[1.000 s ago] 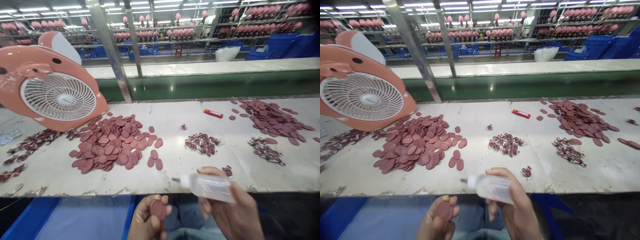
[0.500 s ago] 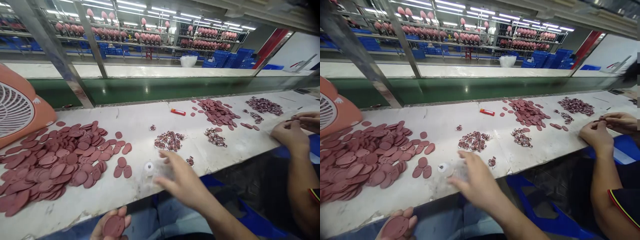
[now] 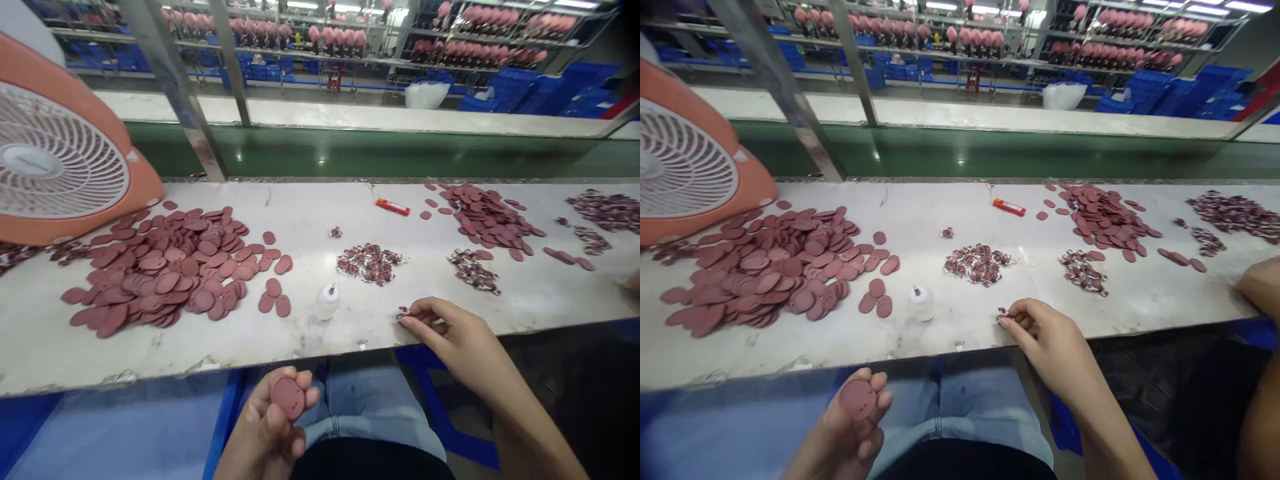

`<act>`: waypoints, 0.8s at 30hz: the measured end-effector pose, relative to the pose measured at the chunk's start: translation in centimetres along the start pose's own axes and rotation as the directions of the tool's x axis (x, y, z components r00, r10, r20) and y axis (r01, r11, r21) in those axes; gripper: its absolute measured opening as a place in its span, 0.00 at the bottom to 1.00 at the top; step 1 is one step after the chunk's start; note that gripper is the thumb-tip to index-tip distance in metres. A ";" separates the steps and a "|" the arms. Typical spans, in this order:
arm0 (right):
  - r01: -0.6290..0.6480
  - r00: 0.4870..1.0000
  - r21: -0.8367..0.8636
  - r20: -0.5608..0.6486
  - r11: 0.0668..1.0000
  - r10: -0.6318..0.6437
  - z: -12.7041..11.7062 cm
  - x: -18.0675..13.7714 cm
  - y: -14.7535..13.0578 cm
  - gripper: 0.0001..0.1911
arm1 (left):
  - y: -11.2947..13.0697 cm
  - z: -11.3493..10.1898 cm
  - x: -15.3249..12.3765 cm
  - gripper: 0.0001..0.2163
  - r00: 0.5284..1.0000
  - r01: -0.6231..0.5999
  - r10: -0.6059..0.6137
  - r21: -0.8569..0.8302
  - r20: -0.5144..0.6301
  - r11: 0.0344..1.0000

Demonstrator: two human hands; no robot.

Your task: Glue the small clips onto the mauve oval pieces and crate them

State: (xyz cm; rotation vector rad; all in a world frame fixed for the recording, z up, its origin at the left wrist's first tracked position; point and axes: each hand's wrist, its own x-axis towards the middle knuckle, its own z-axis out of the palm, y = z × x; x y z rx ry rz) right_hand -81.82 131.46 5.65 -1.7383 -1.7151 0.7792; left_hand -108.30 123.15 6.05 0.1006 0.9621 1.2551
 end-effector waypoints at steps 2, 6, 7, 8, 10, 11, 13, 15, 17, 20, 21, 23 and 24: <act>0.025 0.999 0.110 0.025 0.994 -0.028 0.4 -0.7 -0.7 0.16 | 0.0 -0.1 -0.3 0.14 0.997 0.066 -0.066 -0.007 0.042 0.998; 0.077 0.974 0.510 0.144 0.857 -0.173 1.7 -2.5 -3.7 0.09 | -0.2 -0.2 -0.7 0.14 0.980 0.169 -0.168 -0.001 0.109 0.986; 0.069 0.954 0.587 0.199 0.807 -0.226 2.0 -2.8 -4.6 0.06 | -0.3 -0.3 -0.7 0.15 0.975 0.186 -0.184 -0.003 0.126 0.983; 0.060 0.927 0.626 0.254 0.777 -0.277 2.2 -3.0 -5.5 0.05 | -0.4 -0.4 -0.7 0.15 0.970 0.199 -0.196 -0.004 0.146 0.980; 0.078 0.868 0.606 0.350 0.792 -0.353 2.6 -3.1 -7.0 0.07 | -0.6 -0.7 -0.6 0.15 0.961 0.206 -0.202 -0.001 0.191 0.979; 0.109 0.848 0.578 0.370 0.809 -0.379 2.8 -3.1 -7.5 0.07 | -0.7 -0.9 -0.6 0.15 0.957 0.200 -0.197 0.009 0.214 0.980; 0.186 0.823 0.537 0.372 0.823 -0.429 3.1 -2.9 -8.3 0.08 | -0.9 -1.1 -0.5 0.14 0.951 0.177 -0.181 0.035 0.250 0.984; 0.238 0.800 0.525 0.371 0.817 -0.471 3.3 -2.7 -8.6 0.09 | -1.0 -1.2 -0.4 0.14 0.945 0.162 -0.168 0.045 0.279 0.986; 0.266 0.776 0.517 0.386 0.814 -0.499 3.4 -2.6 -8.8 0.09 | -0.9 -1.1 -0.4 0.14 0.941 0.166 -0.169 0.036 0.294 0.985; 0.299 0.751 0.486 0.411 0.821 -0.517 3.4 -2.5 -8.8 0.06 | -0.8 -0.8 -0.4 0.15 0.942 0.181 -0.180 0.022 0.284 0.983; 0.313 0.743 0.475 0.417 0.823 -0.523 3.4 -2.4 -8.8 0.05 | -0.8 -0.8 -0.4 0.15 0.942 0.185 -0.184 0.024 0.281 0.983; 0.339 0.725 0.458 0.429 0.822 -0.538 3.2 -2.3 -8.9 0.04 | -0.9 -0.8 -0.4 0.16 0.944 0.192 -0.193 0.030 0.268 0.981; 0.352 0.713 0.450 0.438 0.820 -0.547 3.2 -2.3 -8.9 0.04 | -0.9 -0.9 -0.4 0.16 0.944 0.197 -0.199 0.034 0.264 0.980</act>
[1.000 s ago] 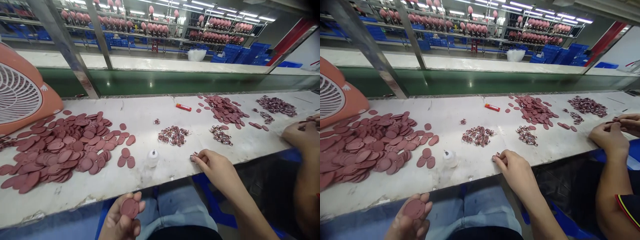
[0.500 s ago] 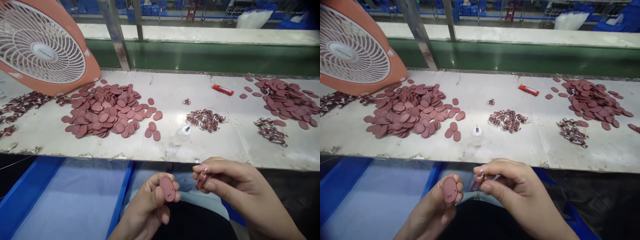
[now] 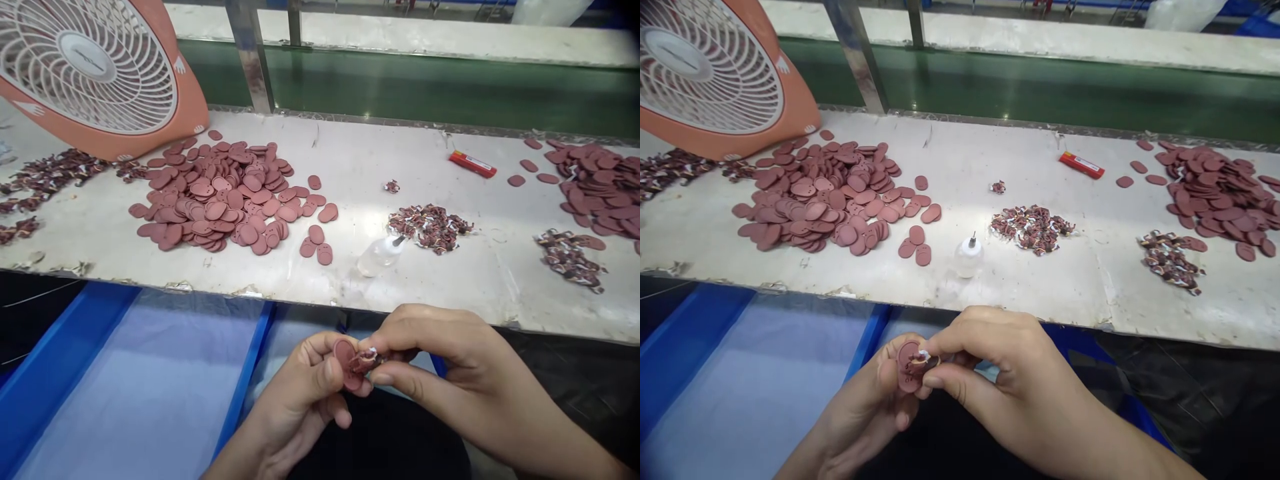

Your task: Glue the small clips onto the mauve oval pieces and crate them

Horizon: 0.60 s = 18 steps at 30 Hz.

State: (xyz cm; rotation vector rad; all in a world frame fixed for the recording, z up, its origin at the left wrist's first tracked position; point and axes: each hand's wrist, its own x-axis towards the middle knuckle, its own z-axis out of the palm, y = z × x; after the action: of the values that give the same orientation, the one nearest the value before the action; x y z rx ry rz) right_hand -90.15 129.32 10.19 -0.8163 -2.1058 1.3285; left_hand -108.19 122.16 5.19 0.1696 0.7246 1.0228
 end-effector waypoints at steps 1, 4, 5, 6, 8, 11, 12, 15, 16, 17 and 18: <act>0.011 1.000 -0.013 0.014 1.000 -0.011 -0.1 0.0 -0.1 0.04 | -0.1 -0.1 0.0 0.16 1.000 0.003 -0.003 0.000 -0.003 1.000; 0.032 0.998 -0.054 0.059 0.998 -0.028 -0.3 0.1 -0.3 0.07 | -0.2 -0.2 0.0 0.16 1.000 0.002 -0.002 -0.011 -0.012 1.000; 0.039 0.997 -0.067 0.070 0.997 -0.034 -0.4 0.2 -0.3 0.07 | -0.2 -0.2 0.0 0.15 1.000 0.000 -0.001 -0.014 -0.017 1.000; 0.044 0.996 -0.080 0.080 0.996 -0.038 -0.4 0.2 -0.4 0.06 | -0.2 -0.2 0.1 0.15 1.000 0.000 0.000 -0.017 -0.026 1.000; 0.050 0.994 -0.109 0.098 0.993 -0.039 -0.5 0.2 -0.4 0.05 | -0.1 -0.1 0.1 0.15 0.999 0.004 -0.005 -0.020 -0.048 1.000; 0.057 0.992 -0.144 0.124 0.988 -0.039 -0.6 0.2 -0.3 0.04 | 0.0 0.0 0.1 0.16 0.997 0.014 -0.015 -0.019 -0.079 1.000; 0.062 0.990 -0.147 0.133 0.987 -0.042 -0.6 0.2 -0.3 0.04 | 0.0 0.0 0.1 0.17 0.996 0.018 -0.019 -0.015 -0.085 1.000; 0.079 0.988 -0.149 0.147 0.986 -0.057 -0.7 0.3 -0.4 0.04 | 0.0 0.0 0.1 0.17 0.995 0.019 -0.020 -0.005 -0.095 1.000; 0.086 0.987 -0.155 0.145 0.984 -0.063 -0.7 0.3 -0.5 0.04 | -0.1 0.0 0.1 0.17 0.995 0.016 -0.016 -0.002 -0.095 1.000; 0.096 0.986 -0.166 0.150 0.982 -0.071 -0.7 0.3 -0.6 0.05 | -0.1 0.0 0.0 0.17 0.995 0.011 -0.011 0.002 -0.096 1.000; 0.110 0.984 -0.179 0.158 0.978 -0.082 -0.7 0.4 -0.7 0.05 | -0.1 0.0 0.0 0.17 0.995 0.007 -0.006 0.006 -0.099 1.000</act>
State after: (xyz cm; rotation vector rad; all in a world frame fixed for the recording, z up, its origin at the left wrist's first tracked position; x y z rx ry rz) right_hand -90.04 129.78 11.12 -0.6974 -2.3843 1.1874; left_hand -108.17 122.12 5.12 0.1228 0.8183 1.0282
